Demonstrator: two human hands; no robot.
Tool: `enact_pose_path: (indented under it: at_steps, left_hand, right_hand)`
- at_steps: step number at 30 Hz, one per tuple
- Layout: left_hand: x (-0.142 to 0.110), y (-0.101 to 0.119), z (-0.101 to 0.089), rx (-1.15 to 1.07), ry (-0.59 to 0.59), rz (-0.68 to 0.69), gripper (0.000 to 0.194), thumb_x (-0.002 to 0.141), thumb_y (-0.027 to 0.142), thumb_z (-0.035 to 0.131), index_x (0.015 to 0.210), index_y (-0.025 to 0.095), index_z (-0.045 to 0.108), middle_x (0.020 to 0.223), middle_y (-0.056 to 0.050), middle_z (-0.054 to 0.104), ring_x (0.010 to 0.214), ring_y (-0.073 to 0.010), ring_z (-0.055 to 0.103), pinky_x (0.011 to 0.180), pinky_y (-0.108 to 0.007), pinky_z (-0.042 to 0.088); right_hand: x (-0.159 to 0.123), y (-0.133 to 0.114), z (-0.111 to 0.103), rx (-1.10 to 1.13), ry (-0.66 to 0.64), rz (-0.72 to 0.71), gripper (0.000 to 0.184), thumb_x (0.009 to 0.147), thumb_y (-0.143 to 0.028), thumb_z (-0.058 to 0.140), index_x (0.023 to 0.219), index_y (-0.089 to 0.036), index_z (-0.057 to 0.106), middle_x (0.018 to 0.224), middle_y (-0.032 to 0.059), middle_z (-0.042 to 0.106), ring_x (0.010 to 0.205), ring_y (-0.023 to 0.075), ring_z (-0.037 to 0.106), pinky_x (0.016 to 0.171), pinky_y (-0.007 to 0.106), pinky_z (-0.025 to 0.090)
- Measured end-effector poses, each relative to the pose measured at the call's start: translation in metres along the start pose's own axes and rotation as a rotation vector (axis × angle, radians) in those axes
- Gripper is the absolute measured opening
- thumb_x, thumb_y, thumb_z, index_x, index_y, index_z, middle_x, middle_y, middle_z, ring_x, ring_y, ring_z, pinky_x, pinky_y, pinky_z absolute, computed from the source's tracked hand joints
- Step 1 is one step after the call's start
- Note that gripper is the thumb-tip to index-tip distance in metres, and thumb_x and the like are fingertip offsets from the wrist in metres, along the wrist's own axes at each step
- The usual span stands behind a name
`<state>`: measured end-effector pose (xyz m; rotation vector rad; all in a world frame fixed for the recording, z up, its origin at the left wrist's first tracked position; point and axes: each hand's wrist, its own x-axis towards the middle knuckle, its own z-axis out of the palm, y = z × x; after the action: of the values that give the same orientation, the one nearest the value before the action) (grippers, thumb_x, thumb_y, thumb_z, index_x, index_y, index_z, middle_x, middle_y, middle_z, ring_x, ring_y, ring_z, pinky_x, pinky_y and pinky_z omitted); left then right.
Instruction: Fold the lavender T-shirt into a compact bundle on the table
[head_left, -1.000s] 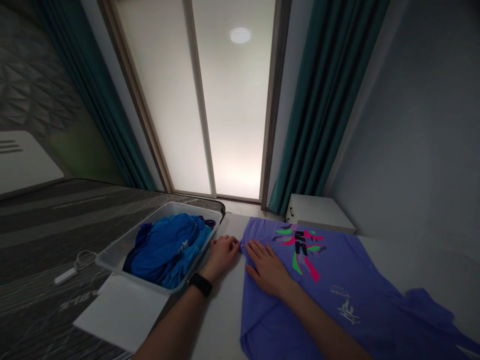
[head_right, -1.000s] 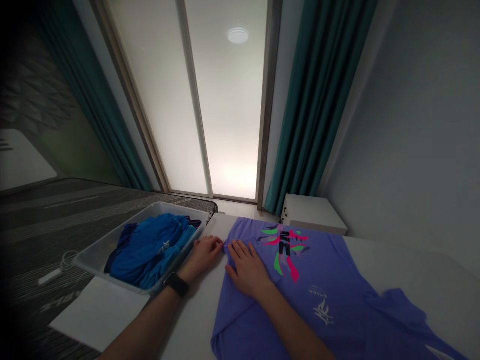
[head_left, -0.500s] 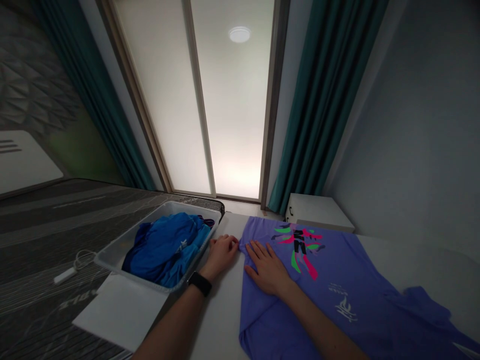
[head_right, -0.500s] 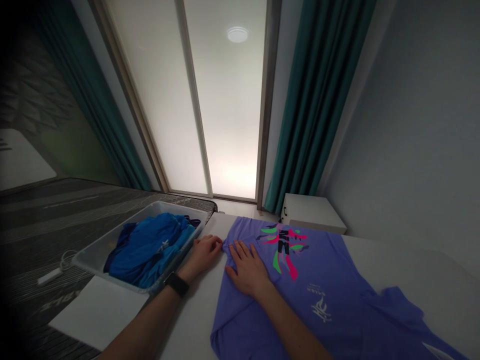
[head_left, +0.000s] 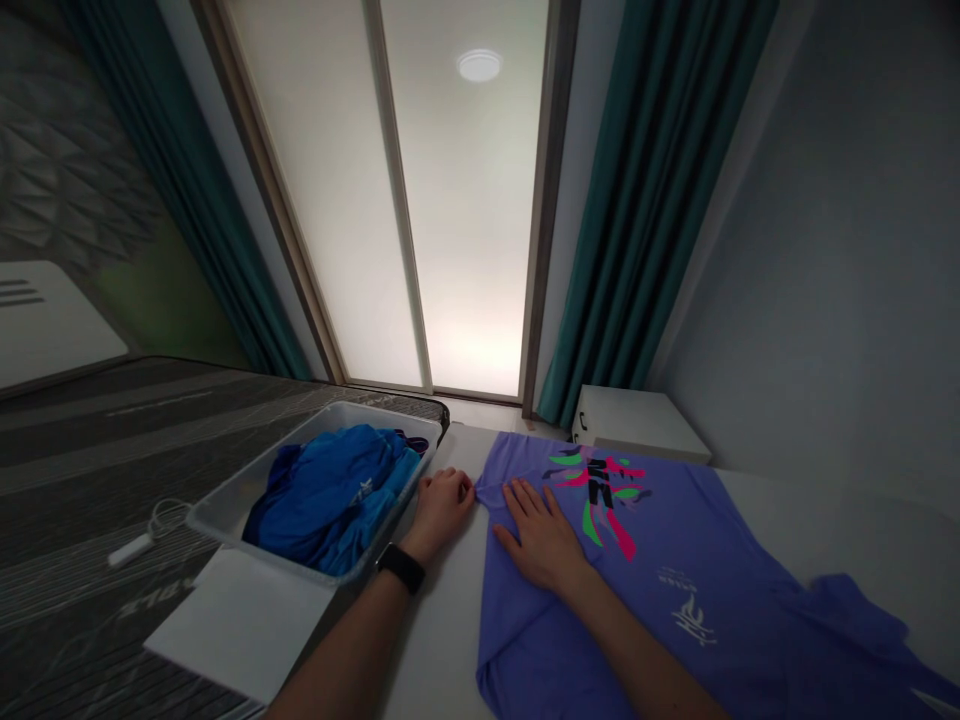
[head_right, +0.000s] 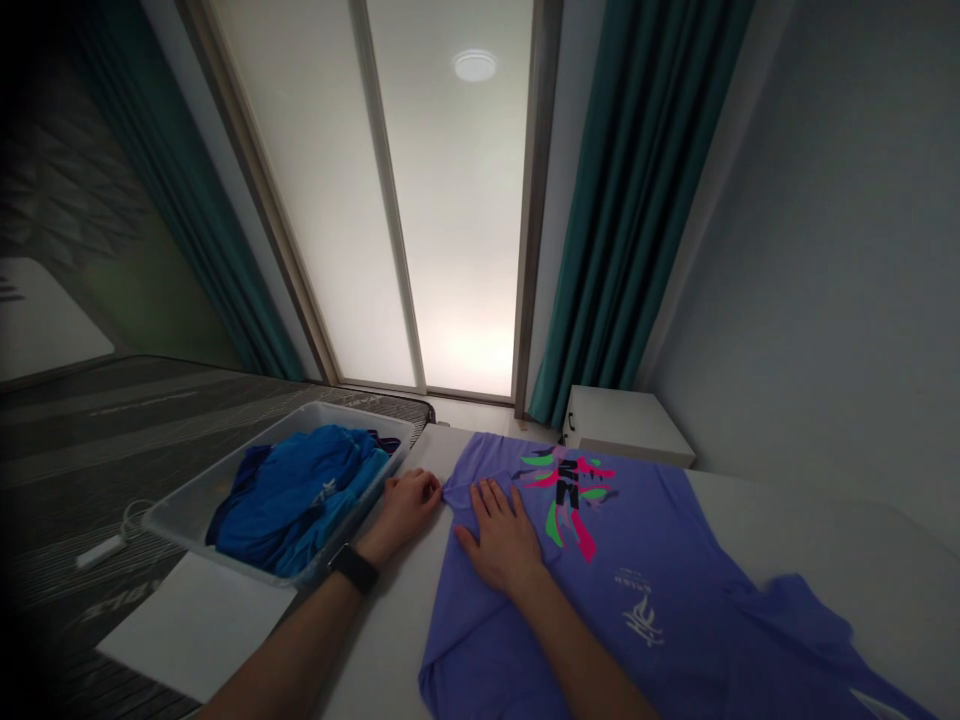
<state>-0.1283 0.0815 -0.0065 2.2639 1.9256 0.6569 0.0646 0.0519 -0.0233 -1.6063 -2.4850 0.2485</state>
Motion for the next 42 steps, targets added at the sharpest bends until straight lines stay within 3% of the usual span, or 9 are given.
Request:
enact_pose_path:
  at_steps: [5, 8, 12, 22, 26, 30, 35, 39, 42]
  left_hand:
    - [-0.003, 0.003, -0.006, 0.020, 0.069, 0.025, 0.022, 0.094, 0.022, 0.044, 0.102, 0.019, 0.064, 0.104, -0.008, 0.066, 0.104, -0.0244, 0.059, 0.089, -0.038, 0.040]
    - [-0.010, 0.010, -0.004, 0.017, 0.077, 0.201, 0.035, 0.097, 0.024, 0.040, 0.129, 0.019, 0.053, 0.128, -0.010, 0.059, 0.120, -0.0237, 0.052, 0.101, -0.038, 0.039]
    - [-0.023, 0.021, 0.005, 0.050, -0.061, 0.418, 0.052, 0.098, 0.038, 0.039, 0.147, 0.022, 0.034, 0.153, -0.009, 0.037, 0.141, -0.0229, 0.033, 0.115, -0.041, 0.027]
    - [-0.029, 0.024, 0.009, 0.100, -0.194, 0.392, 0.062, 0.095, 0.054, 0.042, 0.148, 0.024, 0.035, 0.154, -0.010, 0.035, 0.143, -0.0252, 0.031, 0.118, -0.047, 0.021]
    - [-0.027, 0.023, 0.006, 0.087, -0.213, 0.400, 0.060, 0.097, 0.054, 0.035, 0.150, 0.026, 0.030, 0.157, -0.009, 0.030, 0.144, -0.0242, 0.027, 0.118, -0.049, 0.017]
    - [-0.027, 0.026, 0.000, 0.068, -0.185, 0.431, 0.059, 0.098, 0.051, 0.038, 0.151, 0.026, 0.029, 0.158, -0.008, 0.026, 0.146, -0.0230, 0.023, 0.120, -0.048, 0.015]
    - [-0.032, 0.053, -0.009, 0.015, -0.233, 0.524, 0.059, 0.097, 0.044, 0.042, 0.151, 0.023, 0.028, 0.157, -0.009, 0.027, 0.145, -0.0232, 0.024, 0.120, -0.046, 0.019]
    - [-0.039, 0.078, -0.007, -0.050, -0.286, 0.606, 0.060, 0.097, 0.044, 0.044, 0.152, 0.030, 0.025, 0.157, -0.005, 0.029, 0.144, -0.0236, 0.027, 0.119, -0.046, 0.021]
    - [-0.043, 0.085, -0.003, -0.040, -0.324, 0.617, 0.060, 0.096, 0.047, 0.044, 0.151, 0.033, 0.024, 0.157, -0.004, 0.028, 0.145, -0.0243, 0.026, 0.118, -0.048, 0.020]
  right_hand:
    - [-0.001, -0.002, -0.005, -0.010, -0.002, -0.001, 0.067, 0.097, -0.053, 0.020, 0.152, -0.014, 0.027, 0.159, 0.0090, 0.022, 0.147, 0.0220, 0.014, 0.119, 0.046, -0.001]
    - [-0.001, 0.001, -0.011, -0.030, 0.013, 0.006, 0.061, 0.099, -0.042, 0.020, 0.151, -0.012, 0.029, 0.158, 0.0096, 0.025, 0.147, 0.0214, 0.017, 0.119, 0.046, -0.001]
    - [0.001, 0.012, -0.018, -0.063, 0.024, 0.029, 0.058, 0.098, -0.035, 0.019, 0.150, -0.012, 0.030, 0.158, 0.0092, 0.025, 0.146, 0.0210, 0.018, 0.118, 0.047, 0.004]
    - [0.006, 0.038, -0.017, -0.006, -0.049, 0.137, 0.062, 0.098, -0.044, 0.021, 0.152, -0.014, 0.024, 0.160, 0.0082, 0.020, 0.147, 0.0217, 0.014, 0.118, 0.047, 0.008]
    - [-0.004, 0.071, -0.031, 0.014, -0.062, 0.211, 0.062, 0.098, -0.042, 0.018, 0.151, -0.013, 0.027, 0.158, 0.0084, 0.025, 0.146, 0.0228, 0.019, 0.118, 0.047, 0.012]
    - [-0.032, 0.110, -0.041, 0.004, -0.083, 0.272, 0.059, 0.094, -0.036, 0.026, 0.147, -0.014, 0.038, 0.156, 0.0102, 0.032, 0.144, 0.0266, 0.025, 0.117, 0.050, 0.017]
    - [-0.070, 0.140, -0.043, -0.013, -0.077, 0.287, 0.057, 0.093, -0.037, 0.031, 0.145, -0.018, 0.043, 0.154, 0.0100, 0.036, 0.143, 0.0256, 0.029, 0.116, 0.044, 0.022]
    - [-0.086, 0.144, -0.041, -0.017, -0.063, 0.288, 0.058, 0.095, -0.041, 0.030, 0.148, -0.019, 0.038, 0.157, 0.0081, 0.030, 0.145, 0.0230, 0.024, 0.117, 0.044, 0.017]
    - [-0.091, 0.141, -0.038, -0.033, -0.019, 0.271, 0.058, 0.097, -0.045, 0.026, 0.149, -0.021, 0.034, 0.158, 0.0064, 0.027, 0.146, 0.0217, 0.020, 0.118, 0.045, 0.012]
